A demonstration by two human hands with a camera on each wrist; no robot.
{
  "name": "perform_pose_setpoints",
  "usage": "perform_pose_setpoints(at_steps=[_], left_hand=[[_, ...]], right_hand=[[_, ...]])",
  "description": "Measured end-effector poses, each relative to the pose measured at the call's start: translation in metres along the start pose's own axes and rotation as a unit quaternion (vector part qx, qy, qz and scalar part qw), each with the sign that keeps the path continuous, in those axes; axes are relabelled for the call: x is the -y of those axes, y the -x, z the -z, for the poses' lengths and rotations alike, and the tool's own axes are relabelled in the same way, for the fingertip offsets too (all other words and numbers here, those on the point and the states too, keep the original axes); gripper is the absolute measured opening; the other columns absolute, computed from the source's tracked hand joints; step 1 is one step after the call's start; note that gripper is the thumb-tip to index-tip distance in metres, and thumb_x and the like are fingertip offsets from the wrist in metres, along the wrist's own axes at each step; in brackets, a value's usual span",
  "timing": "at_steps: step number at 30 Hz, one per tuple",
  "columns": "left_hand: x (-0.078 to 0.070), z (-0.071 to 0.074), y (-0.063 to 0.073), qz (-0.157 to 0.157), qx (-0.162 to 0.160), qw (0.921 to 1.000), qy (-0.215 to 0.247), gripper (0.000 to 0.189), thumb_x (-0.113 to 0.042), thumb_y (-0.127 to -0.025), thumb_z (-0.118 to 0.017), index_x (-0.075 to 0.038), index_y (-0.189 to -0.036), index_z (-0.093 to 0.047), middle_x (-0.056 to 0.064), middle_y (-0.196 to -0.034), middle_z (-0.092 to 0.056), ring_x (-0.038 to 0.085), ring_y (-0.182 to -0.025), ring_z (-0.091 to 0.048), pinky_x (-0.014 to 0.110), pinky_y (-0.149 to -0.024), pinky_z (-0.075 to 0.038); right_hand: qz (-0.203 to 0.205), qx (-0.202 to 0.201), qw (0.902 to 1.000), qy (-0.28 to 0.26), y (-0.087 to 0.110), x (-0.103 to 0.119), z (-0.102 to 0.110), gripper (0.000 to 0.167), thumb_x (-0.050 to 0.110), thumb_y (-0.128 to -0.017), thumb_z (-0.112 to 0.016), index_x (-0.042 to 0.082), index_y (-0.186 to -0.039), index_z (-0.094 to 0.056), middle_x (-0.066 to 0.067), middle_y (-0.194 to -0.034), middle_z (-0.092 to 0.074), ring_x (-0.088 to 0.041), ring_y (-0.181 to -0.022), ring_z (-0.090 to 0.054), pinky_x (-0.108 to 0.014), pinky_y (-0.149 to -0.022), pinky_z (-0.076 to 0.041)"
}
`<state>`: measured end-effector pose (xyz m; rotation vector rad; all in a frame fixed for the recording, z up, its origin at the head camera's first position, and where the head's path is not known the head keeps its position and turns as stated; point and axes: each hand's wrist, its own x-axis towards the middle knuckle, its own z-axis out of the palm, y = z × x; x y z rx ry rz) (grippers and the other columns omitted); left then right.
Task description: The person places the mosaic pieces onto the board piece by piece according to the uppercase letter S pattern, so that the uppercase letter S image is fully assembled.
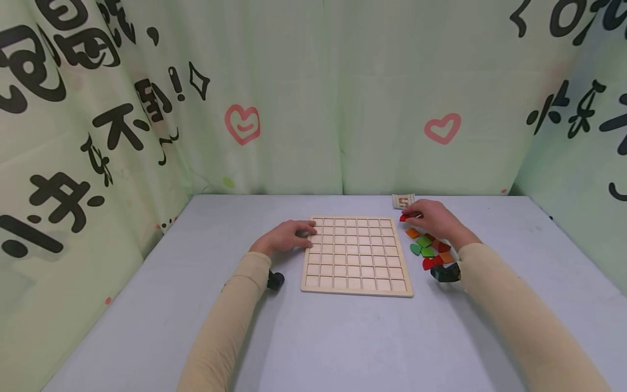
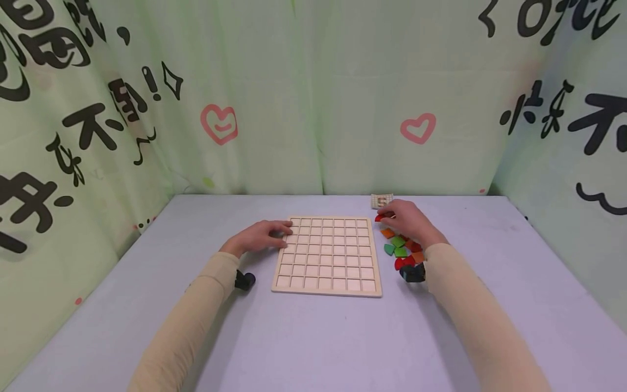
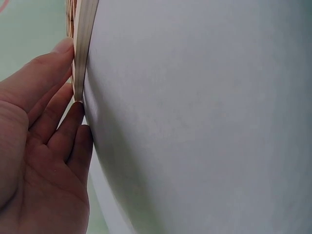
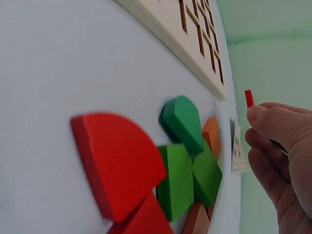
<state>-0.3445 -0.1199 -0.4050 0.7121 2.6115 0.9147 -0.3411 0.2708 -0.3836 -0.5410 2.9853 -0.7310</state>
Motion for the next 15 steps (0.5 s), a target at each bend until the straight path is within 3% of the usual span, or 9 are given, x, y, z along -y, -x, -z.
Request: perform_pose_setpoints(at_steps=[9, 15], left_hand=[[0.002, -0.001, -0.001, -0.003, -0.003, 1.0, -0.007, 0.034, -0.017, -0.09, -0.07, -0.011, -0.124, -0.067, 0.0, -0.15, -0.045, 0.022, -0.144, -0.031, 0.038, -0.116, -0.025], [0.003, -0.001, -0.001, 0.002, -0.003, 1.0, -0.005, 0.035, -0.018, -0.09, -0.071, -0.012, -0.124, -0.067, -0.002, -0.15, -0.045, 0.022, -0.144, -0.03, 0.038, -0.116, -0.025]], right_hand=[[0.07, -0.005, 0.9973, -0.023, -0.014, 0.035, -0.013, 0.032, 0.008, -0.094, -0.064, -0.005, -0.123, -0.064, -0.018, -0.117, -0.066, -0.033, -0.109, -0.058, -0.049, -0.094, -0.049], [0.078, -0.013, 0.995, -0.061, -0.023, 0.05, -0.031, 0.031, 0.01, -0.095, -0.063, -0.003, -0.123, -0.064, -0.017, -0.117, -0.065, -0.031, -0.107, -0.061, -0.047, -0.094, -0.049]])
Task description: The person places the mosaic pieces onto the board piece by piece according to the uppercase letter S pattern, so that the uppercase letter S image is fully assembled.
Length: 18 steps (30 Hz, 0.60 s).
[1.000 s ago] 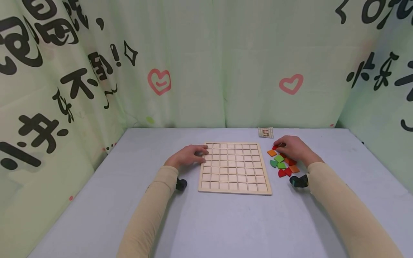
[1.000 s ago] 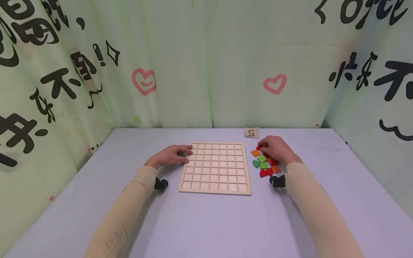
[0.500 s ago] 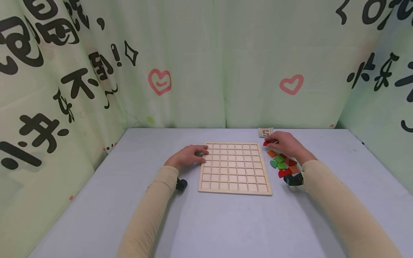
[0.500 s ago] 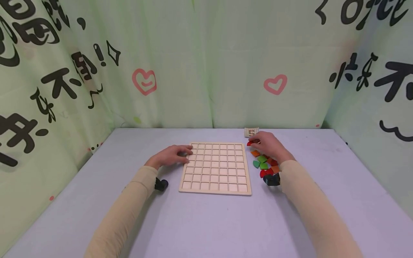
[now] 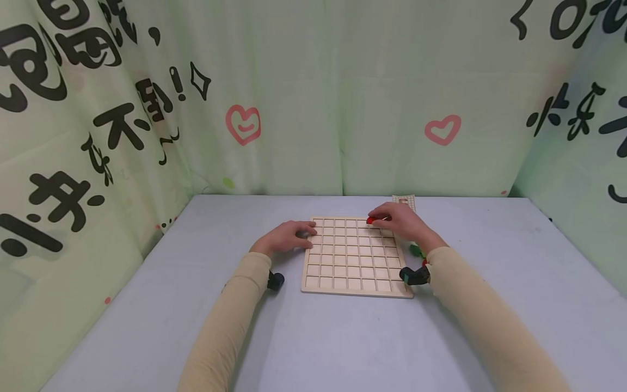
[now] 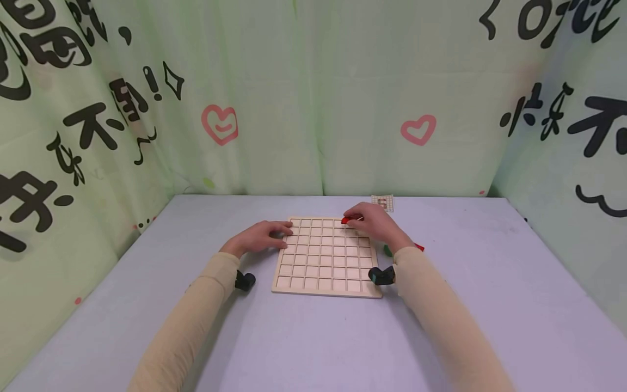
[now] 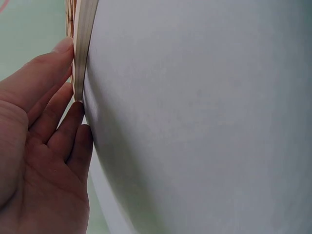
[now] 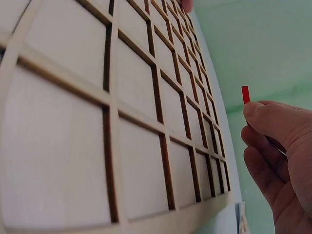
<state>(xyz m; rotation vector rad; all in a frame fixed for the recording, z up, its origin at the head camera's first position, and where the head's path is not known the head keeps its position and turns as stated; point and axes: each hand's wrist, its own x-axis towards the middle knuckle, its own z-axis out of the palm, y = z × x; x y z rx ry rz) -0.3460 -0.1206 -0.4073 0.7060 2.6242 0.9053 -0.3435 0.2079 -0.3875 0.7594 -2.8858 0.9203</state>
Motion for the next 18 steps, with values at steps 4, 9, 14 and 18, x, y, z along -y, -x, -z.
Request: perform_pose_setpoints(at_steps=[4, 9, 14, 18], left_hand=[[-0.001, 0.0, -0.001, 0.005, 0.001, 1.0, 0.0, 0.035, -0.018, -0.09, -0.071, -0.012, -0.124, -0.067, -0.002, -0.151, -0.044, 0.022, -0.144, -0.03, 0.038, -0.116, -0.025], [0.0, -0.001, -0.001, 0.007, 0.002, 1.0, 0.0, 0.035, -0.018, -0.09, -0.071, -0.012, -0.124, -0.067, -0.002, -0.151, -0.044, 0.022, -0.144, -0.029, 0.039, -0.117, -0.024], [0.0, 0.0, -0.001, 0.004, -0.002, 1.0, -0.001, 0.034, -0.018, -0.09, -0.071, -0.012, -0.123, -0.067, -0.002, -0.151, -0.045, 0.022, -0.144, -0.03, 0.038, -0.116, -0.025], [0.0, 0.0, -0.001, 0.001, 0.0, 1.0, -0.002, 0.034, -0.018, -0.09, -0.071, -0.012, -0.123, -0.067, -0.002, -0.151, -0.044, 0.022, -0.144, -0.03, 0.038, -0.116, -0.025]], right_hand=[[-0.012, 0.012, 0.9997, -0.019, -0.007, 0.005, -0.012, 0.032, 0.013, -0.094, -0.064, 0.0, -0.124, -0.065, -0.015, -0.118, -0.065, -0.029, -0.107, -0.06, -0.046, -0.095, -0.049], [-0.01, 0.027, 0.9992, -0.027, -0.012, 0.012, -0.022, 0.034, 0.014, -0.094, -0.065, 0.001, -0.125, -0.065, -0.014, -0.118, -0.065, -0.029, -0.108, -0.059, -0.046, -0.095, -0.048], [0.013, 0.03, 0.9995, -0.007, -0.015, 0.018, -0.028, 0.031, 0.013, -0.094, -0.064, 0.0, -0.122, -0.065, -0.015, -0.118, -0.066, -0.03, -0.108, -0.059, -0.047, -0.095, -0.048], [0.021, 0.03, 0.9993, 0.007, -0.017, 0.02, -0.032, 0.03, 0.012, -0.094, -0.064, -0.001, -0.121, -0.066, -0.015, -0.117, -0.066, -0.03, -0.107, -0.06, -0.046, -0.095, -0.048]])
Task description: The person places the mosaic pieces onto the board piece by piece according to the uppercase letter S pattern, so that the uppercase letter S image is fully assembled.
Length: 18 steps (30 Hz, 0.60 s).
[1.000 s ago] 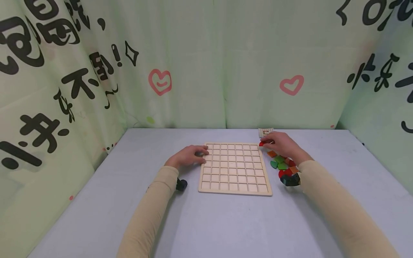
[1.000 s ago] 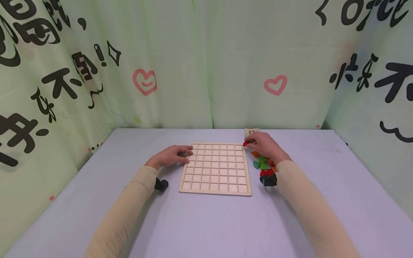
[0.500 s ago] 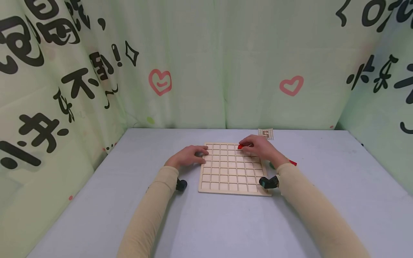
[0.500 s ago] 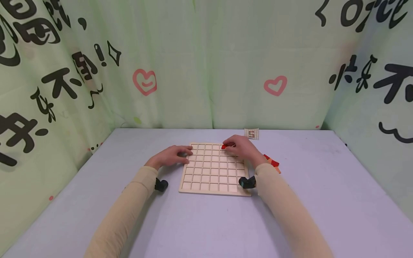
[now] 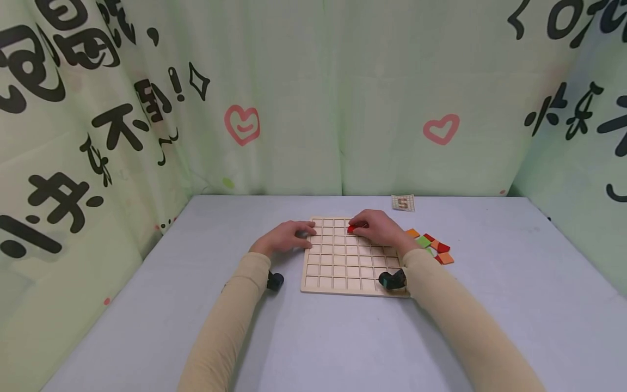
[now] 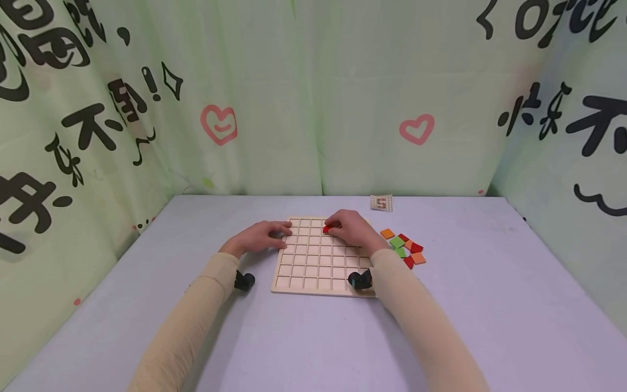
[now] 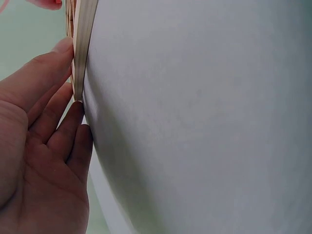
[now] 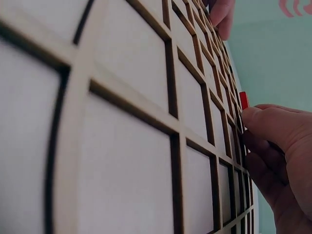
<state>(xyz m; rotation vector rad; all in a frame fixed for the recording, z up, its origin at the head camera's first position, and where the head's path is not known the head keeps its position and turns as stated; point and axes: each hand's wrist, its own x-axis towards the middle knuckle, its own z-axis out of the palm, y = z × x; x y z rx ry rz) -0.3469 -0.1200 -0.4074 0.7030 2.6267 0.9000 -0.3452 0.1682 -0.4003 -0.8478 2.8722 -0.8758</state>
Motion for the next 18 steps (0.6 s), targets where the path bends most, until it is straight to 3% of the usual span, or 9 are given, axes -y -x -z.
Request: perform_pose_setpoints(at_steps=[18], left_hand=[[-0.002, 0.001, 0.001, 0.008, 0.008, 0.9999, 0.001, 0.035, -0.019, -0.091, -0.07, -0.014, -0.125, -0.066, -0.002, -0.151, -0.044, 0.022, -0.144, -0.03, 0.04, -0.116, -0.025]], right_hand=[[0.004, 0.015, 0.9997, 0.018, -0.016, 0.017, -0.013, 0.026, 0.014, -0.093, -0.067, 0.002, -0.117, -0.069, -0.011, -0.109, -0.068, -0.026, -0.101, -0.061, -0.043, -0.09, -0.05]])
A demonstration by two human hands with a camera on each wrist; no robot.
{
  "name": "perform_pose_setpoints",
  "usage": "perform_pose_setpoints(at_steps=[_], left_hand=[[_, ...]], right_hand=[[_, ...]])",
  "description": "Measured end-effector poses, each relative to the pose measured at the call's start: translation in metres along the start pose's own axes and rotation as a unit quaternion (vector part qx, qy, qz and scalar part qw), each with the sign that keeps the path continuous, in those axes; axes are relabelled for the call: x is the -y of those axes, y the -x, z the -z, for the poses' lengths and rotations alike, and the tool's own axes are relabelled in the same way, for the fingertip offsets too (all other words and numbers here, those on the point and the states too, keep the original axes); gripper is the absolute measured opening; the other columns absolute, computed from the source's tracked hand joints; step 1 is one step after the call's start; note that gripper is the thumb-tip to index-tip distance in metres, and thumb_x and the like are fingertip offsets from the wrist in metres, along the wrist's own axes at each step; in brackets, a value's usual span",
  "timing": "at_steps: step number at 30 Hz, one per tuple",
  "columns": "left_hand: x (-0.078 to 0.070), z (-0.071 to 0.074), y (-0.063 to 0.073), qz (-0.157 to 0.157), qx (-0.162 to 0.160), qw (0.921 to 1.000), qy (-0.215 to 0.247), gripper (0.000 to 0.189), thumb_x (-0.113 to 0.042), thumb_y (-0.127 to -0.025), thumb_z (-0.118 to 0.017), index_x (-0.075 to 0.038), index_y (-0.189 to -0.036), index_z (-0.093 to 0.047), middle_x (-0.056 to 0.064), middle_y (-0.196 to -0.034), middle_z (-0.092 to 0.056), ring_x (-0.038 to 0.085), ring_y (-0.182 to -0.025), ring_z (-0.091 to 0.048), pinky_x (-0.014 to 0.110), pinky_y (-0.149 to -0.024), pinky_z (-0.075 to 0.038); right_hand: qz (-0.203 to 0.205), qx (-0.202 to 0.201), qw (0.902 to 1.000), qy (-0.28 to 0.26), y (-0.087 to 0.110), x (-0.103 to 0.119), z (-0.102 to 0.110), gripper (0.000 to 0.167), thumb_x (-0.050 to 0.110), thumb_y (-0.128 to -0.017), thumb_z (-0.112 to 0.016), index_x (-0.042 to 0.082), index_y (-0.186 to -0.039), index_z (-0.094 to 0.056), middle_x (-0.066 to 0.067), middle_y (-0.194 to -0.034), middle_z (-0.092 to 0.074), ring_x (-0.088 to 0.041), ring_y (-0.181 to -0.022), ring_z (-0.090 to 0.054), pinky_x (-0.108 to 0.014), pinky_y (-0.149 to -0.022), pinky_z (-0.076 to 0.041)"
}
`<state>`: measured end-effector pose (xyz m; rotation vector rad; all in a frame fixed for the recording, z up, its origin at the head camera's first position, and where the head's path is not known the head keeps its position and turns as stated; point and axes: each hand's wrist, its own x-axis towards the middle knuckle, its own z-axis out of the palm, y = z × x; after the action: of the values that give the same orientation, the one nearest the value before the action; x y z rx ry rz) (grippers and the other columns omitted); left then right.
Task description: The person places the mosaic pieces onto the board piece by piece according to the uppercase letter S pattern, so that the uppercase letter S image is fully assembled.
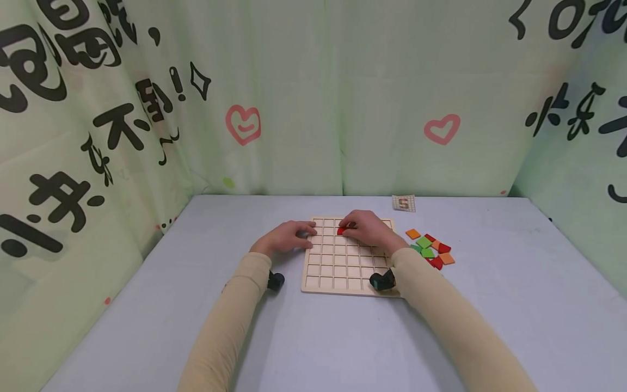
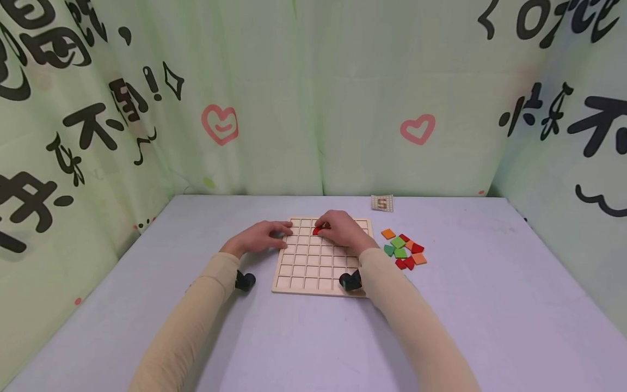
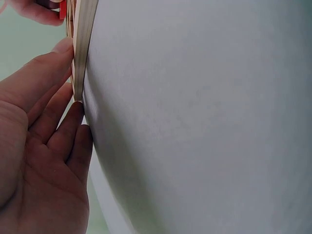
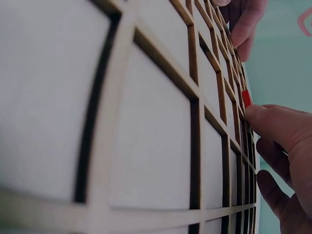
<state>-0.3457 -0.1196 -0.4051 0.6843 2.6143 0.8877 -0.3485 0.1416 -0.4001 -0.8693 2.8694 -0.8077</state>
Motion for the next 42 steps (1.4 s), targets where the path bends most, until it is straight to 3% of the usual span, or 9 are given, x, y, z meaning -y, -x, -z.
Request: perform_pose_setpoints(at_steps=[10, 36, 42], left_hand=[[-0.0014, -0.0002, -0.0005, 0.005, -0.001, 1.0, -0.002, 0.034, -0.02, -0.091, -0.069, -0.014, -0.125, -0.066, -0.002, -0.151, -0.043, 0.022, -0.145, -0.029, 0.041, -0.117, -0.024], [-0.0026, -0.0022, 0.0014, 0.013, -0.006, 0.9999, 0.008, 0.034, -0.019, -0.091, -0.069, -0.013, -0.124, -0.067, -0.002, -0.151, -0.044, 0.022, -0.144, -0.029, 0.041, -0.116, -0.025], [-0.0058, 0.0003, 0.0045, -0.001, -0.007, 1.0, 0.002, 0.036, -0.018, -0.091, -0.069, -0.011, -0.126, -0.066, 0.0, -0.151, -0.044, 0.023, -0.144, -0.03, 0.04, -0.116, -0.026]], right_hand=[[-0.022, 0.002, 0.9997, 0.007, -0.0023, 0.0009, -0.0019, 0.024, 0.014, -0.094, -0.065, 0.003, -0.115, -0.07, -0.01, -0.111, -0.068, -0.027, -0.108, -0.06, -0.045, -0.097, -0.048], [-0.011, 0.0, 0.9999, 0.001, -0.0018, -0.0017, -0.0055, 0.02, 0.013, -0.094, -0.065, 0.005, -0.112, -0.071, -0.008, -0.11, -0.068, -0.027, -0.107, -0.06, -0.045, -0.096, -0.048], [-0.004, -0.003, 1.0, 0.005, -0.0009, -0.0003, -0.0051, 0.021, 0.012, -0.094, -0.065, 0.003, -0.113, -0.069, -0.009, -0.109, -0.067, -0.028, -0.107, -0.06, -0.045, -0.096, -0.047]])
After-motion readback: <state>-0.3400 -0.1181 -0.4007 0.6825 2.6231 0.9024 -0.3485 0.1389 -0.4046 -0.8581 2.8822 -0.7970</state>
